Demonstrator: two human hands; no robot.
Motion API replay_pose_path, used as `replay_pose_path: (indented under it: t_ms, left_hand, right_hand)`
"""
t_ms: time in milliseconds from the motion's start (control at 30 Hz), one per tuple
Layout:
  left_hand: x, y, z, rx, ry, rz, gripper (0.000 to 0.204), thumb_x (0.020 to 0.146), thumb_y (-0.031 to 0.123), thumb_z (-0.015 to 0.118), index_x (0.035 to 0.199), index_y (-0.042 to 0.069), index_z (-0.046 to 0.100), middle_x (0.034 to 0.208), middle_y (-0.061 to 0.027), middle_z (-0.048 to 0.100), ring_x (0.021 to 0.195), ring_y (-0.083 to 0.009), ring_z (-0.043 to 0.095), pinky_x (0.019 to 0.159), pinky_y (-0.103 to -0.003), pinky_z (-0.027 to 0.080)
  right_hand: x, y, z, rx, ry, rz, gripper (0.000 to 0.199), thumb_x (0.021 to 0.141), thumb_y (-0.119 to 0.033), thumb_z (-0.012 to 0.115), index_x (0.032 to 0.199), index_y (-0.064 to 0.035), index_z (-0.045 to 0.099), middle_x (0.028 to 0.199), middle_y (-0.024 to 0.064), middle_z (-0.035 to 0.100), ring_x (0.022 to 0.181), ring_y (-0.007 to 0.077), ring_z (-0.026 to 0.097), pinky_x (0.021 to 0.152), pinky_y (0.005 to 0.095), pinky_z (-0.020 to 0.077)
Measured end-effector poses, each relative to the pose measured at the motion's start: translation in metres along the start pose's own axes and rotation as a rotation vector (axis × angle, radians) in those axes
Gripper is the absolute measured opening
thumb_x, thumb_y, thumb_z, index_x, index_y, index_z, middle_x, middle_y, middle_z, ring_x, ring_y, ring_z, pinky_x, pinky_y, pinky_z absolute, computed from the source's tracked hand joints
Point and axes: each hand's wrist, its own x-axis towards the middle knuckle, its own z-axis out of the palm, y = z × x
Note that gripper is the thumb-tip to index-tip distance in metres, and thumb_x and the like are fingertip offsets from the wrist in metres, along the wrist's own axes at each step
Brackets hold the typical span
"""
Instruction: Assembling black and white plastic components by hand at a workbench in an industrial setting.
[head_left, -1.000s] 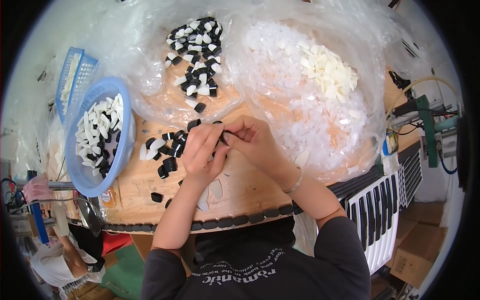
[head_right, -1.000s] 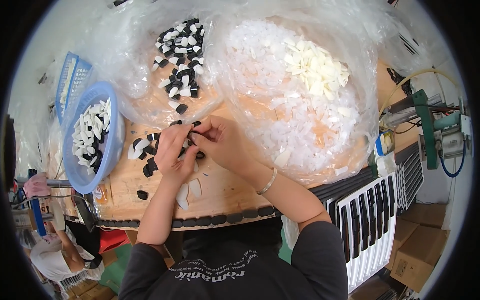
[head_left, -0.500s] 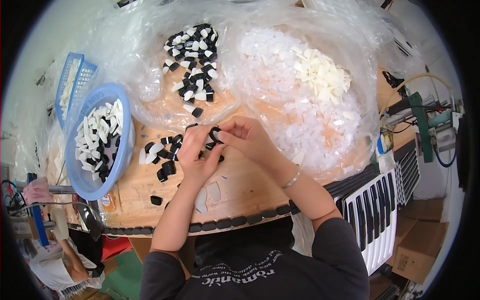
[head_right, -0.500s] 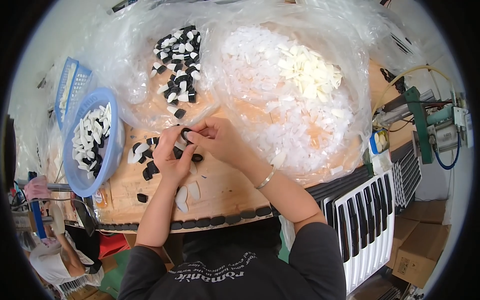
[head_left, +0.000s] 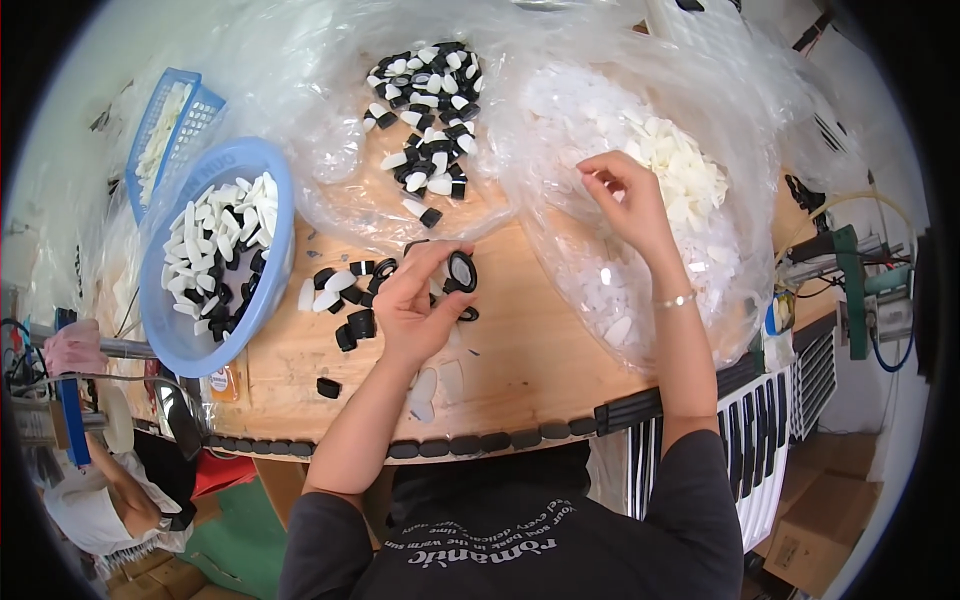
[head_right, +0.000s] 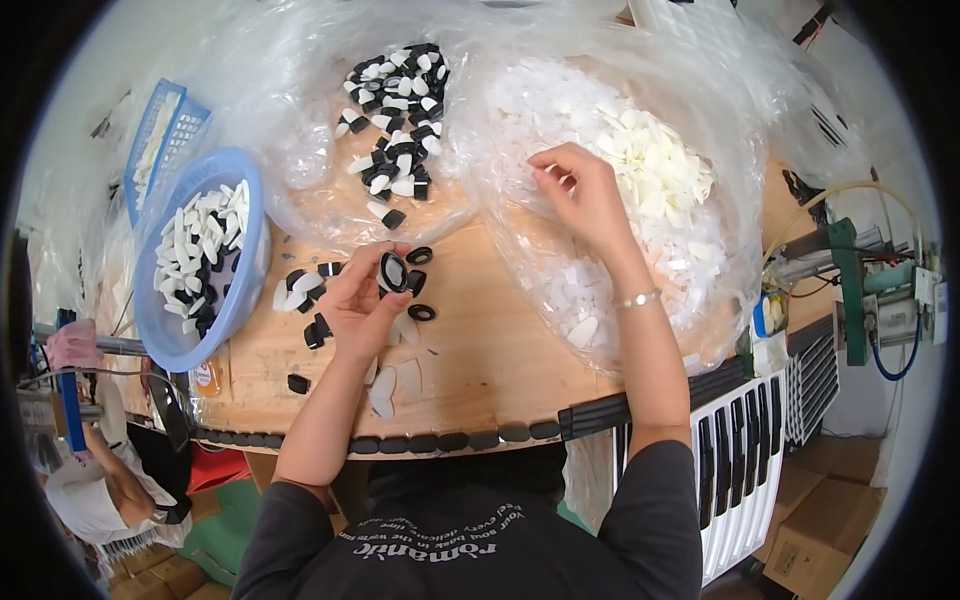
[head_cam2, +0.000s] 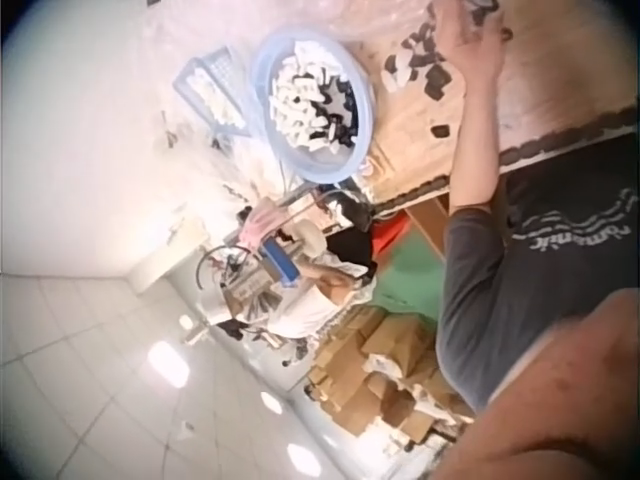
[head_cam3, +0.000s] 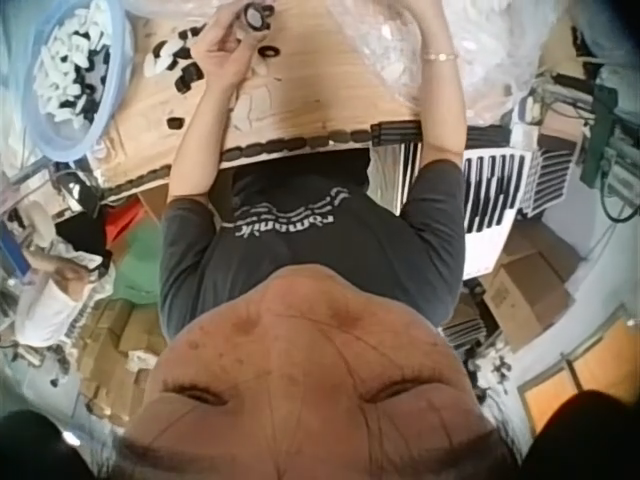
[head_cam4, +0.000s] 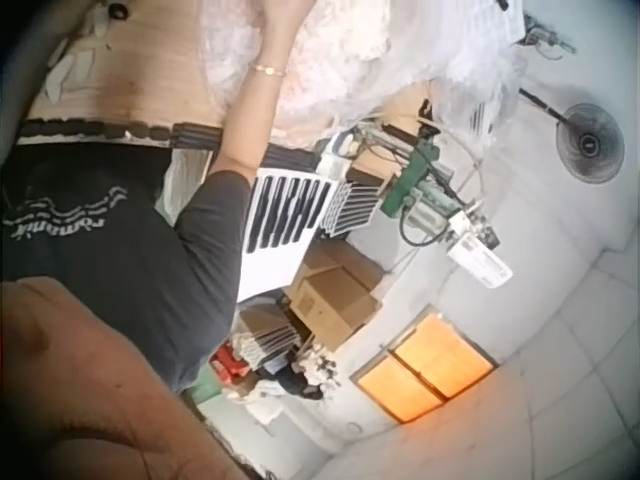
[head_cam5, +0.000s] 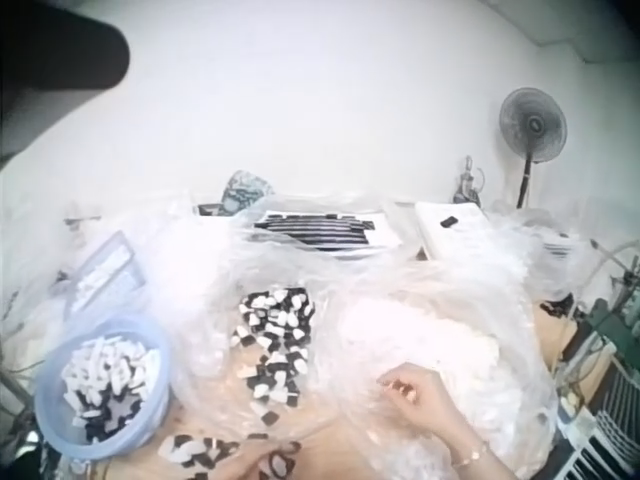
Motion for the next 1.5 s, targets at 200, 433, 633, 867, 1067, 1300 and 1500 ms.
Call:
replay_pose_path:
  t_ms: [200, 433, 633, 867, 1067, 1300, 1500]
  left_hand:
    - [0.005, -0.001, -0.008, 0.31, -0.065, 0.2, 0.05, 0.061, -0.004, 0.077, 0.109, -0.004, 0.064, 0.107, -0.0162, 0.063, 0.1, -0.0261, 0.058, 0.09, -0.036, 0.044]
    - [0.001, 0.004, -0.001, 0.369, -0.096, 0.236, 0.051, 0.06, -0.003, 0.077, 0.109, -0.001, 0.065, 0.112, -0.0145, 0.056, 0.102, -0.0279, 0.055, 0.088, -0.037, 0.045]
    - [0.004, 0.008, 0.002, 0.485, -0.131, 0.302, 0.05, 0.057, 0.0, 0.079, 0.106, 0.0, 0.067, 0.105, -0.0135, 0.059, 0.095, -0.0285, 0.056, 0.081, -0.037, 0.047]
    - [0.001, 0.001, 0.004, 0.555, -0.105, 0.302, 0.053, 0.055, -0.004, 0.076, 0.107, 0.0, 0.067, 0.101, -0.0129, 0.06, 0.092, -0.027, 0.058, 0.08, -0.035, 0.048]
    - [0.001, 0.002, 0.006, 0.536, -0.139, 0.347, 0.049, 0.057, -0.003, 0.077, 0.105, -0.003, 0.066, 0.099, -0.0136, 0.06, 0.089, -0.0291, 0.058, 0.075, -0.035, 0.049]
    - [0.0, -0.002, 0.004, 0.506, -0.128, 0.341, 0.053, 0.056, -0.005, 0.077, 0.108, -0.002, 0.066, 0.1, -0.0139, 0.059, 0.09, -0.0286, 0.058, 0.076, -0.034, 0.05]
    - [0.0, -0.001, 0.006, 0.449, -0.114, 0.311, 0.051, 0.06, -0.005, 0.076, 0.109, -0.002, 0.065, 0.104, -0.0149, 0.061, 0.093, -0.0284, 0.059, 0.081, -0.035, 0.049]
  right_hand:
    - [-0.049, -0.083, 0.038, 0.984, -0.347, 0.269, 0.022, 0.087, -0.006, 0.064, 0.108, 0.0008, 0.063, 0.1, 0.0073, 0.067, 0.081, 0.0087, 0.062, 0.071, 0.0234, 0.0506]
    - [-0.059, -0.082, 0.059, 1.061, -0.399, 0.319, 0.03, 0.085, -0.005, 0.069, 0.112, 0.0041, 0.062, 0.097, 0.0073, 0.067, 0.085, 0.0101, 0.064, 0.074, 0.0239, 0.053]
    - [-0.07, -0.088, 0.074, 1.043, -0.21, 0.31, 0.022, 0.085, -0.001, 0.067, 0.106, 0.0033, 0.064, 0.094, 0.006, 0.067, 0.083, 0.0092, 0.063, 0.072, 0.0223, 0.0528]
    - [-0.071, -0.084, 0.082, 1.147, -0.188, 0.413, 0.02, 0.085, 0.001, 0.065, 0.104, 0.0039, 0.061, 0.096, 0.0073, 0.066, 0.084, 0.0102, 0.063, 0.074, 0.0226, 0.0533]
    - [-0.076, -0.08, 0.083, 1.198, -0.191, 0.43, 0.02, 0.087, 0.0, 0.064, 0.106, 0.0041, 0.061, 0.098, 0.0073, 0.066, 0.086, 0.0106, 0.063, 0.076, 0.0236, 0.0535]
    - [-0.077, -0.085, 0.083, 1.168, -0.209, 0.416, 0.022, 0.089, -0.002, 0.061, 0.11, 0.0046, 0.059, 0.102, 0.0073, 0.065, 0.091, 0.0108, 0.063, 0.082, 0.0234, 0.0523]
    - [-0.077, -0.093, 0.077, 1.137, -0.182, 0.406, 0.019, 0.09, 0.0, 0.059, 0.109, 0.0051, 0.059, 0.103, 0.0077, 0.064, 0.094, 0.0104, 0.061, 0.083, 0.0236, 0.0516]
